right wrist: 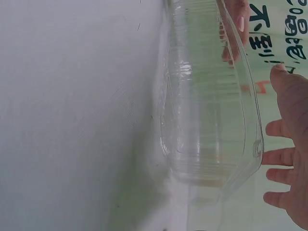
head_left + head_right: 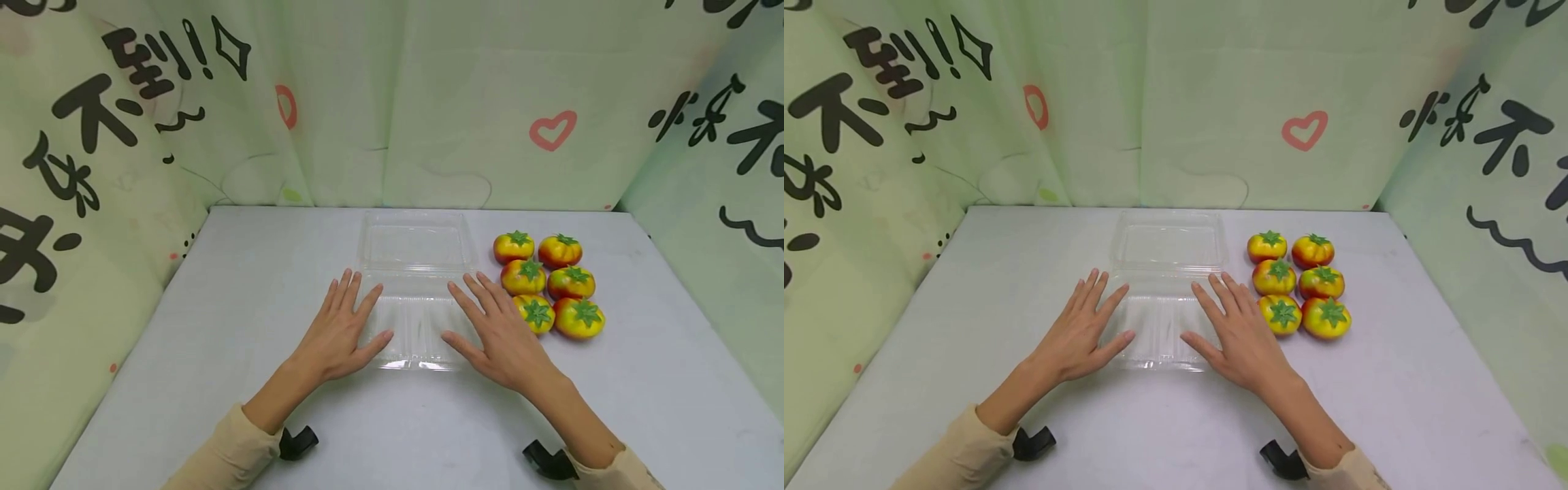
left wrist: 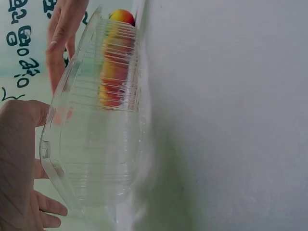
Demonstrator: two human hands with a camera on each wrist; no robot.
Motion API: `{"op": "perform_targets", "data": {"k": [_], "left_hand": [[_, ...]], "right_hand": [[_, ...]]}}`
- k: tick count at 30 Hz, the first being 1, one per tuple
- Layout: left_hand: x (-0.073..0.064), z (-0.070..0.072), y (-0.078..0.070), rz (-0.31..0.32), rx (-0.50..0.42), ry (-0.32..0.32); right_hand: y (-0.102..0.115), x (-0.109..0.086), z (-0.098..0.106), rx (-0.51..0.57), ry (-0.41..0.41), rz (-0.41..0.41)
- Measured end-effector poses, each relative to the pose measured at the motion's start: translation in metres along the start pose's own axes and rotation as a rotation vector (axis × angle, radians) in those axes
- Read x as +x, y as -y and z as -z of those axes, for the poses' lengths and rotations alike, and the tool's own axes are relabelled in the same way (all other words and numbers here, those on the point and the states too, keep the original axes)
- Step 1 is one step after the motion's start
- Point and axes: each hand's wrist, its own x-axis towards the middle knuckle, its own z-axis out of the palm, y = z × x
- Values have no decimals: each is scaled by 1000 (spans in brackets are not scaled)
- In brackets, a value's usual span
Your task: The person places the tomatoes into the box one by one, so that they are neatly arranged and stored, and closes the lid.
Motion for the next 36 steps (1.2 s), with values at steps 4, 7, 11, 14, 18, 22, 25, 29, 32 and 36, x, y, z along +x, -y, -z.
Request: {"op": "perform_targets", "data": {"k": [4, 7, 11, 14, 18, 22, 25, 29, 32, 36], "left_hand": [[0, -3, 3, 10, -10, 7], [1, -6, 6, 17, -20, 5], [1, -6, 9, 19, -70, -10], [1, -6, 10, 25, -106, -17], [2, -8, 13, 35, -127, -25], [2, -10, 14, 56, -141, -31], [2, -11, 16, 75, -156, -38], [2, -12, 17, 96, -181, -43], [2, -12, 18, 110, -204, -42], [1, -14, 21, 126, -236, -44]], "right_hand": [[-5, -3, 2, 12, 3, -26], [-10, -6, 4, 33, 16, -51], [-16, -10, 6, 51, 21, -84], [-21, -13, 8, 47, 14, -100], [-28, -18, 9, 43, 11, -119], [-38, -24, 11, 88, -11, -135], [-44, -28, 13, 130, -30, -149], [-52, -33, 14, 145, -27, -169], [-57, -36, 14, 139, -17, -177], [-62, -40, 14, 130, -1, -194]]}}
